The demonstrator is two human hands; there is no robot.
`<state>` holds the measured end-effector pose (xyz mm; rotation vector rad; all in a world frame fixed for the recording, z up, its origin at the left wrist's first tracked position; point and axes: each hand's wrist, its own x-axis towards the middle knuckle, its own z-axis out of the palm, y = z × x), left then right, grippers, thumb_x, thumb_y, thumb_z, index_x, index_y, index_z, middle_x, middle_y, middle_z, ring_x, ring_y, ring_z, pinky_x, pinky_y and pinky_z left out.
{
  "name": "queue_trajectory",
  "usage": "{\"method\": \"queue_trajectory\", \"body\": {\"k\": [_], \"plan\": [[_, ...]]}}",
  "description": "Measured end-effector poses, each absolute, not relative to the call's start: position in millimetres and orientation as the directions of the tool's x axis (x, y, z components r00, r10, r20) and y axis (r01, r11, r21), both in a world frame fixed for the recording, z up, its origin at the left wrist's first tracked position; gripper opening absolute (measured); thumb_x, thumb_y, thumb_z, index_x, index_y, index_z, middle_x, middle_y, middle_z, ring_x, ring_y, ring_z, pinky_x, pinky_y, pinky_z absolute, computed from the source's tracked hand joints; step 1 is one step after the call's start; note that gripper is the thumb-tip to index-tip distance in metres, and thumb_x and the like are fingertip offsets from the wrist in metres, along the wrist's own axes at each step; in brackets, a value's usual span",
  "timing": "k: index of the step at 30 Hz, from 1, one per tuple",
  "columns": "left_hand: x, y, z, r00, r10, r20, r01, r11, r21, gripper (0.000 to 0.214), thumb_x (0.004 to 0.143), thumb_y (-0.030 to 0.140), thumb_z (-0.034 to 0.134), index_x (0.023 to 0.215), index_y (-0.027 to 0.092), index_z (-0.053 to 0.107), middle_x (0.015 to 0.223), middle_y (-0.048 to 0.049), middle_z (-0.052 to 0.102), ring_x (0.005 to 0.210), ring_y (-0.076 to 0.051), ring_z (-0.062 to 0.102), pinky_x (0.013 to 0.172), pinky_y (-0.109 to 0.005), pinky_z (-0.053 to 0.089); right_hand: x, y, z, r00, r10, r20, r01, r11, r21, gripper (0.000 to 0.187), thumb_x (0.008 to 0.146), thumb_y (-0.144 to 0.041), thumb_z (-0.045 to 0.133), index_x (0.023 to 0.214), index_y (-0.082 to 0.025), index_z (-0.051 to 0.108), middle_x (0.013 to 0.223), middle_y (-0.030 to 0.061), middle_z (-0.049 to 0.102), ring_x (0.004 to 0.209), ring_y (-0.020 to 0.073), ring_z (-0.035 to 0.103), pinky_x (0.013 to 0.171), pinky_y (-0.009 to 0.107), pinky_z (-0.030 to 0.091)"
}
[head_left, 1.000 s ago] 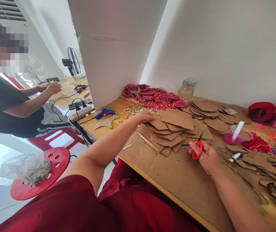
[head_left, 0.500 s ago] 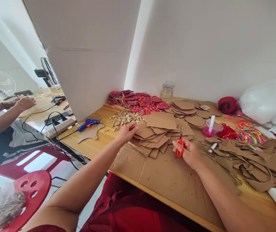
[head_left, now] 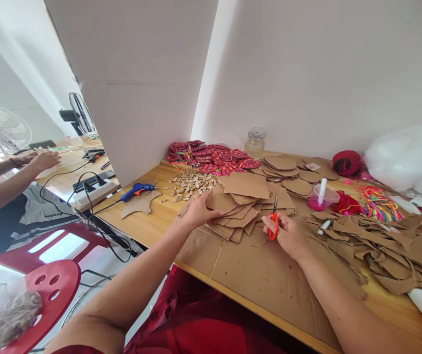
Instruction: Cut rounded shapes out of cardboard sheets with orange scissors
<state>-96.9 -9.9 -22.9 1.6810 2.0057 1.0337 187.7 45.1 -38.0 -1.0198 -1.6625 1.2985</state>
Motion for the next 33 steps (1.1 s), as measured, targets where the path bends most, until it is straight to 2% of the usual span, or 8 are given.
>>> {"method": "queue_trajectory", "body": {"k": [8,12,15,19,21,25,29,33], "plan": [[-68,2,-22,-0.232,0.949,0.214,0.709,0.014,0.706,0.083,0.066,0.048,0.084,0.138,0.020,0.055,0.140,-0.0133,0.060,0.131,-0.031,0.053,0.112,-0.042,0.038,189,49,-44,-0.379,0.919,0.105,0.129,0.165,-0.978,0.040,0.075,-0.060,0.075,0.073,-0.022,0.061,0.062,0.0004,0.066,0.056,0.0158,0.055,0.055,0.028,0.044],[-63,0,-19,-0.189,0.949,0.253,0.710,-0.046,0.703,0.084,0.072,0.050,0.079,0.143,0.018,0.049,0.144,-0.0139,0.055,0.136,-0.028,0.048,0.114,-0.039,0.035,190,51,-47,-0.370,0.922,0.112,0.131,0.171,-0.977,0.040,0.076,-0.059,0.075,0.076,-0.021,0.063,0.062,0.0005,0.066,0.056,0.0155,0.055,0.055,0.027,0.043],[-69,-13,-21,-0.111,0.957,0.266,0.717,-0.108,0.689,0.101,0.065,0.052,0.084,0.149,0.018,0.040,0.153,-0.0149,0.044,0.143,-0.027,0.038,0.118,-0.038,0.030,191,52,-49,-0.355,0.926,0.127,0.125,0.182,-0.975,0.042,0.076,-0.061,0.074,0.073,-0.021,0.061,0.062,0.0015,0.067,0.055,0.0156,0.055,0.055,0.027,0.044],[-77,-28,-31,-0.018,0.972,0.233,0.728,-0.147,0.669,0.128,0.048,0.051,0.093,0.155,0.024,0.029,0.162,-0.0175,0.025,0.150,-0.036,0.024,0.120,-0.049,0.028,190,51,-48,-0.324,0.935,0.146,0.123,0.195,-0.973,0.045,0.077,-0.065,0.070,0.073,-0.022,0.059,0.061,0.0024,0.068,0.051,0.0155,0.054,0.050,0.027,0.043],[-76,-29,-36,0.013,0.973,0.232,0.736,-0.166,0.656,0.129,0.046,0.046,0.094,0.155,0.027,0.028,0.163,-0.0166,0.021,0.150,-0.038,0.023,0.119,-0.051,0.028,190,50,-47,-0.318,0.935,0.156,0.121,0.203,-0.972,0.045,0.076,-0.066,0.070,0.072,-0.022,0.059,0.060,0.0021,0.068,0.049,0.0153,0.053,0.048,0.027,0.042],[-63,-21,-40,0.020,0.964,0.265,0.756,-0.188,0.627,0.119,0.054,0.039,0.093,0.154,0.029,0.030,0.162,-0.0156,0.024,0.149,-0.036,0.026,0.120,-0.050,0.027,190,47,-45,-0.288,0.938,0.193,0.108,0.233,-0.967,0.046,0.076,-0.066,0.070,0.069,-0.021,0.060,0.057,0.0014,0.065,0.048,0.0147,0.054,0.049,0.027,0.043],[-52,-14,-44,0.014,0.959,0.284,0.770,-0.192,0.609,0.114,0.058,0.041,0.091,0.154,0.025,0.031,0.160,-0.0184,0.026,0.147,-0.035,0.031,0.120,-0.048,0.029,194,50,-45,-0.140,0.955,0.260,0.107,0.276,-0.955,0.047,0.079,-0.067,0.065,0.069,-0.022,0.057,0.056,0.0015,0.064,0.048,0.0151,0.053,0.049,0.027,0.043],[-51,-13,-52,0.004,0.952,0.307,0.776,-0.196,0.599,0.109,0.062,0.046,0.088,0.152,0.025,0.032,0.159,-0.0190,0.027,0.148,-0.036,0.030,0.120,-0.050,0.028,205,64,-46,0.113,0.935,0.337,0.164,0.317,-0.934,0.042,0.082,-0.065,0.059,0.081,-0.023,0.054,0.071,0.0039,0.067,0.064,0.0194,0.060,0.061,0.030,0.047]]}}
